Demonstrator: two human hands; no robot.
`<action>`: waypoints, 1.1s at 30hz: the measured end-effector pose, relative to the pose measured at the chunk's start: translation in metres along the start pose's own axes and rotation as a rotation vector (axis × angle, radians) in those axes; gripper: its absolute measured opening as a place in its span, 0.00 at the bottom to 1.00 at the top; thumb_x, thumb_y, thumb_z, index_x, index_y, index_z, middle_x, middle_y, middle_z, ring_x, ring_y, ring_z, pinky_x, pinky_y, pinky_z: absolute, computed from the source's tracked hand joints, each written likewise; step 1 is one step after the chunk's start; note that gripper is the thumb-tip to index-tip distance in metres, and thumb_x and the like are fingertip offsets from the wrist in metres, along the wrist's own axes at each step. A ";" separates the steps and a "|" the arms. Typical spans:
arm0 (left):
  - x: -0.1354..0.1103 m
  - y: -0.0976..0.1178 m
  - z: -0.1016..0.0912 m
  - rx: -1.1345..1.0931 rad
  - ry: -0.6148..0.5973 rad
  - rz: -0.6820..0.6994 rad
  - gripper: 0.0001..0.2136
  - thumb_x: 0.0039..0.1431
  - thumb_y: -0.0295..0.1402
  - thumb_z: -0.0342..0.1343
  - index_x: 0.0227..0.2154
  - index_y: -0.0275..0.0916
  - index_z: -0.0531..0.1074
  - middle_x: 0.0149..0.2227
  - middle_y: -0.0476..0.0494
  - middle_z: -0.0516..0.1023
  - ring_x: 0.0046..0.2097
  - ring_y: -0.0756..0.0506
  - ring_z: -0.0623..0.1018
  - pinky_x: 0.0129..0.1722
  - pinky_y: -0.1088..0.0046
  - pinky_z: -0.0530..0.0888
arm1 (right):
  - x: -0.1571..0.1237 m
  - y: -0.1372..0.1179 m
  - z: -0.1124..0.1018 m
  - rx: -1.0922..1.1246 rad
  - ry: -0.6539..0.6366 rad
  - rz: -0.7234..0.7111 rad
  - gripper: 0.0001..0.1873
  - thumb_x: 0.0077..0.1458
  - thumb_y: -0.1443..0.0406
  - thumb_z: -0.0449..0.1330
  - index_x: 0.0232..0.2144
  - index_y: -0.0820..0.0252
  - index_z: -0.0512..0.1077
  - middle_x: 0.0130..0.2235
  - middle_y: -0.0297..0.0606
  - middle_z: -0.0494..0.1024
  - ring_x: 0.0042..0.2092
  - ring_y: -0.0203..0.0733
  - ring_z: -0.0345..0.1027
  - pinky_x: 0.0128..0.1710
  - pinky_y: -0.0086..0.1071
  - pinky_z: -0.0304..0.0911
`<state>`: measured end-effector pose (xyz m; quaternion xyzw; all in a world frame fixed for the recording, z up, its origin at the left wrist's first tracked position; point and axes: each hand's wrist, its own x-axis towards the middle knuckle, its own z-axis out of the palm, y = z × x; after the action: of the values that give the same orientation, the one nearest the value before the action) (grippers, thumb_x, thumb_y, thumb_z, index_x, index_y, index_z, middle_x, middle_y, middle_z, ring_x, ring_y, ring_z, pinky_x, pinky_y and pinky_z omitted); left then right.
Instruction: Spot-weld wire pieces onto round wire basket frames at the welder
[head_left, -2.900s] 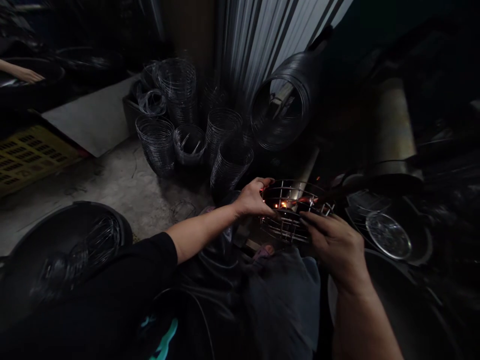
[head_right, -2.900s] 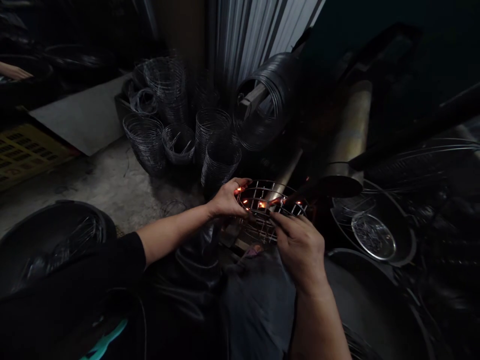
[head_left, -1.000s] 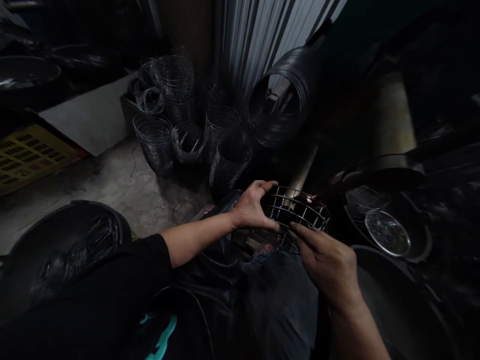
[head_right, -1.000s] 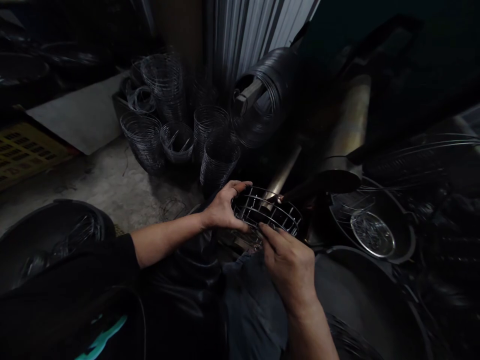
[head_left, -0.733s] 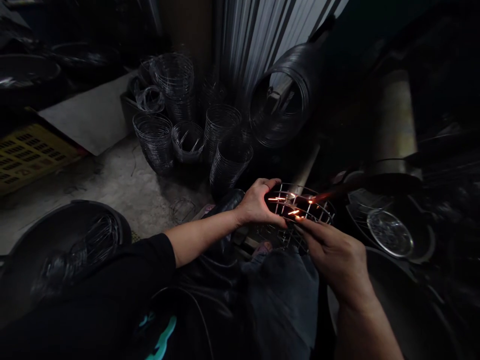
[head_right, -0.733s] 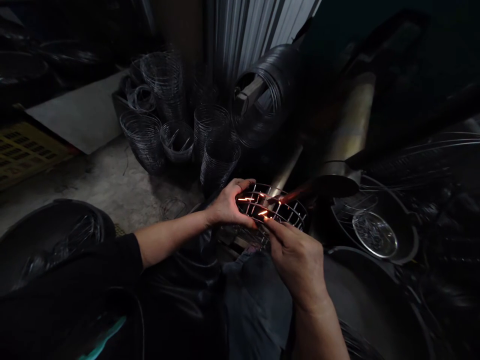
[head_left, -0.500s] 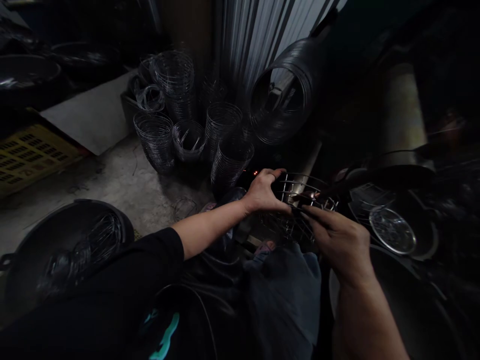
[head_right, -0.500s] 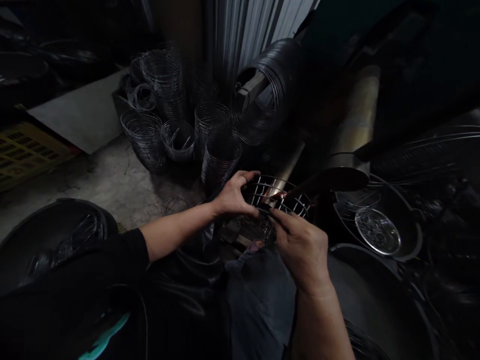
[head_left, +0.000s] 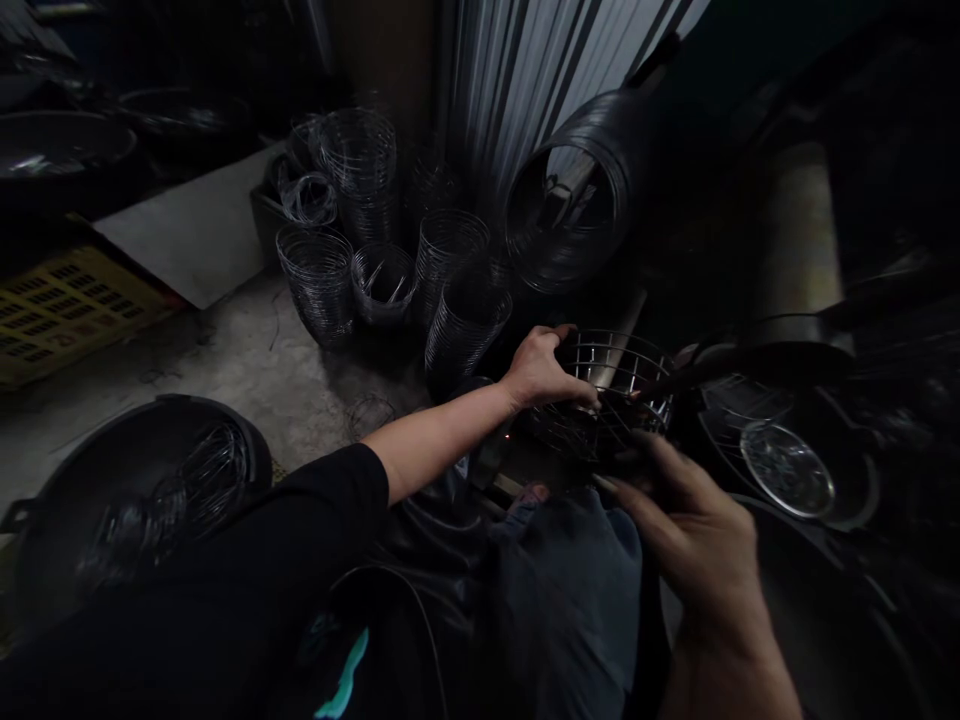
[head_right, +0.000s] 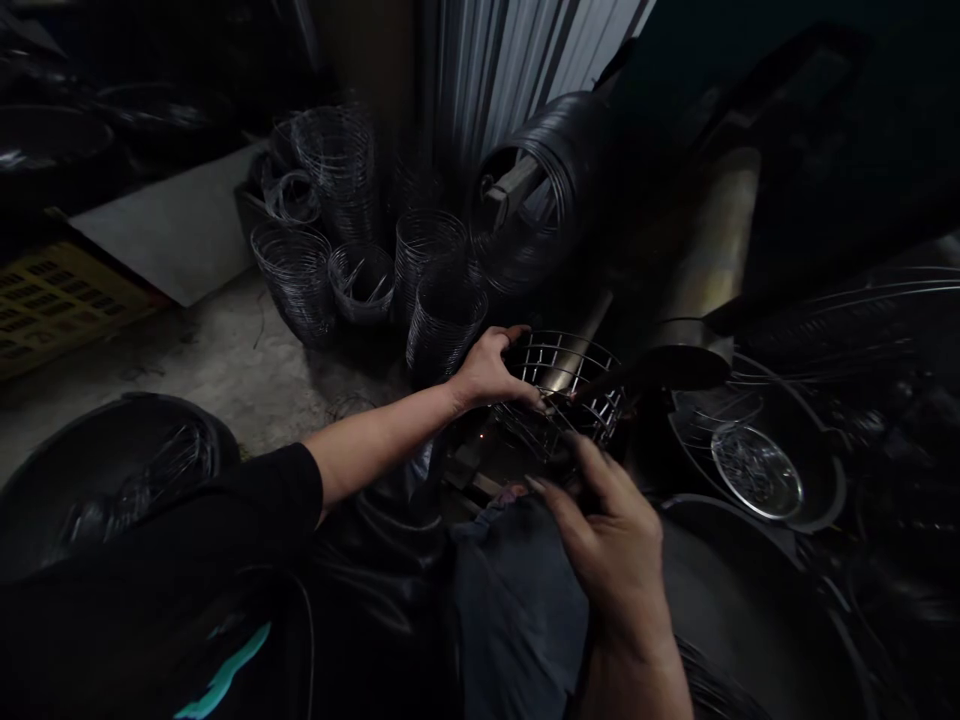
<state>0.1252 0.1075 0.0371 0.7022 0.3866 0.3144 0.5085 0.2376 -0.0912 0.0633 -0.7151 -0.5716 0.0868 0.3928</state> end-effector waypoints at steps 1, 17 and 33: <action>0.000 -0.003 -0.002 -0.002 -0.011 0.012 0.52 0.22 0.38 0.74 0.58 0.36 0.63 0.57 0.35 0.63 0.59 0.35 0.66 0.61 0.59 0.63 | -0.002 -0.001 0.003 -0.010 -0.009 -0.015 0.23 0.53 0.56 0.64 0.50 0.55 0.74 0.44 0.41 0.79 0.42 0.46 0.75 0.43 0.37 0.71; -0.063 -0.062 -0.039 -0.275 -0.176 0.127 0.52 0.16 0.33 0.75 0.55 0.35 0.66 0.57 0.35 0.67 0.58 0.36 0.69 0.59 0.58 0.66 | 0.002 -0.080 0.001 0.103 -0.286 -0.257 0.10 0.58 0.63 0.59 0.38 0.55 0.79 0.34 0.36 0.82 0.33 0.39 0.77 0.31 0.25 0.72; -0.090 -0.025 -0.036 0.111 -0.146 0.275 0.47 0.25 0.38 0.70 0.57 0.37 0.64 0.54 0.38 0.66 0.53 0.38 0.72 0.56 0.61 0.70 | -0.013 -0.044 0.010 -0.717 -0.281 -0.408 0.16 0.58 0.69 0.52 0.44 0.62 0.77 0.39 0.42 0.81 0.33 0.42 0.77 0.26 0.28 0.71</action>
<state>0.0439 0.0513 0.0188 0.7965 0.2659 0.3073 0.4477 0.1942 -0.0965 0.0813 -0.6601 -0.7429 -0.1002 0.0472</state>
